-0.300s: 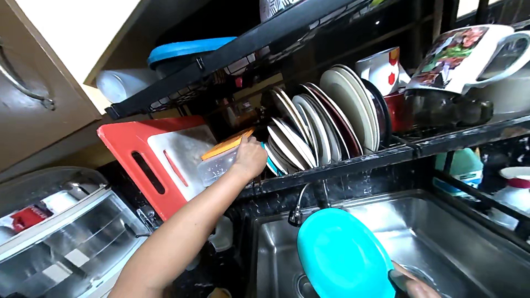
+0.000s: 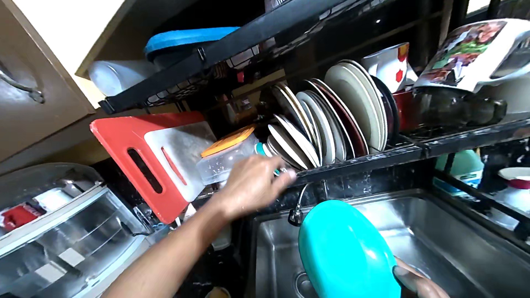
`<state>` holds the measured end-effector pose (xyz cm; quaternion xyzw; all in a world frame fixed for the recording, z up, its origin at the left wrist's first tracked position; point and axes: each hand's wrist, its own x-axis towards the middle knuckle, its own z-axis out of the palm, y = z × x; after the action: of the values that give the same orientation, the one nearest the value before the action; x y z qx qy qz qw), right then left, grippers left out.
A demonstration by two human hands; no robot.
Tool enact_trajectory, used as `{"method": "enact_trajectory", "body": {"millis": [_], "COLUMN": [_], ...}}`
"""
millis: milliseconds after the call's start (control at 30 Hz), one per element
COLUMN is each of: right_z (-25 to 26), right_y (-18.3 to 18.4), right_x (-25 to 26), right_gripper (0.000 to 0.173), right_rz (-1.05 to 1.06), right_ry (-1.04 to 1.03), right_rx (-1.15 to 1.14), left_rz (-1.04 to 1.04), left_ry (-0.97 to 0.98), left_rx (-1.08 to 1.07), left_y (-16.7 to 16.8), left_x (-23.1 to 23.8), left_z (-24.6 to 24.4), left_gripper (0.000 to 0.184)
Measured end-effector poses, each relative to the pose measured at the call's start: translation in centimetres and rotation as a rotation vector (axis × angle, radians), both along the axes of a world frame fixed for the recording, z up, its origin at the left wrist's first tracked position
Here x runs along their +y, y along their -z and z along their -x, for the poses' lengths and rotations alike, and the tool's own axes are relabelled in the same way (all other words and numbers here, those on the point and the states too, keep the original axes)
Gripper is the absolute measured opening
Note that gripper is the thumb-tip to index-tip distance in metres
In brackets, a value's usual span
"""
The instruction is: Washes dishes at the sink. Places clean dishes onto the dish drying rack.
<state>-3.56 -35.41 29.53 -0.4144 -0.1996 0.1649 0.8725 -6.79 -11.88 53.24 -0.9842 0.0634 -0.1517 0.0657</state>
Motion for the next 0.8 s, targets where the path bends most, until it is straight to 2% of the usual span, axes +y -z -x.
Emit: {"method": "enact_trajectory", "body": {"millis": [67, 133, 200, 267, 333, 500, 567, 633, 700, 800], "right_z": [0.2, 0.5, 0.7, 0.8, 0.8, -0.1, -0.2, -0.2, -0.3, -0.4], "right_y": [-0.4, -0.8, -1.1, -1.2, -1.2, -0.9, -0.5, 0.1, 0.5, 0.8], "right_x": [0.1, 0.3, 0.6, 1.2, 1.6, 1.8, 1.6, 1.6, 1.4, 1.2], "right_gripper": [0.043, 0.043, 0.044, 0.043, 0.04, 0.041, 0.041, 0.04, 0.04, 0.04], "right_rz": [-0.03, -0.028, -0.018, -0.022, -0.065, -0.117, -0.097, -0.072, -0.046, -0.02], "right_ry": [-0.008, 0.01, 0.001, -0.046, -0.102, -0.213, -0.209, -0.184, -0.148, -0.108], "right_rx": [-0.023, -0.044, -0.074, -0.108, -0.145, -0.268, -0.263, -0.258, -0.252, -0.233], "left_rz": [0.261, 0.506, 0.674, 0.713, 0.613, 0.417, 0.211, -0.108, -0.412, -0.684], "left_ry": [-0.009, 0.041, 0.04, 0.014, 0.013, -0.008, 0.1, 0.23, 0.269, 0.317], "left_rx": [0.299, 0.462, 0.532, 0.498, 0.378, -0.151, -0.411, -0.617, -0.717, -0.645], "left_y": [1.4, 2.6, 2.8, 2.5, 2.2, -1.0, -3.2, -5.1, -5.9, -5.3], "left_x": [-2.1, -2.6, -2.5, -2.6, -2.5, 0.0, 1.6, 3.0, 4.3, 6.7], "left_z": [3.1, 4.8, 5.5, 6.1, 6.5, 6.5, 6.5, 5.8, 4.6, 2.6], "left_gripper": [0.047, 0.049, 0.038, 0.028, 0.025, 0.022, 0.023, 0.027, 0.027, 0.029]}}
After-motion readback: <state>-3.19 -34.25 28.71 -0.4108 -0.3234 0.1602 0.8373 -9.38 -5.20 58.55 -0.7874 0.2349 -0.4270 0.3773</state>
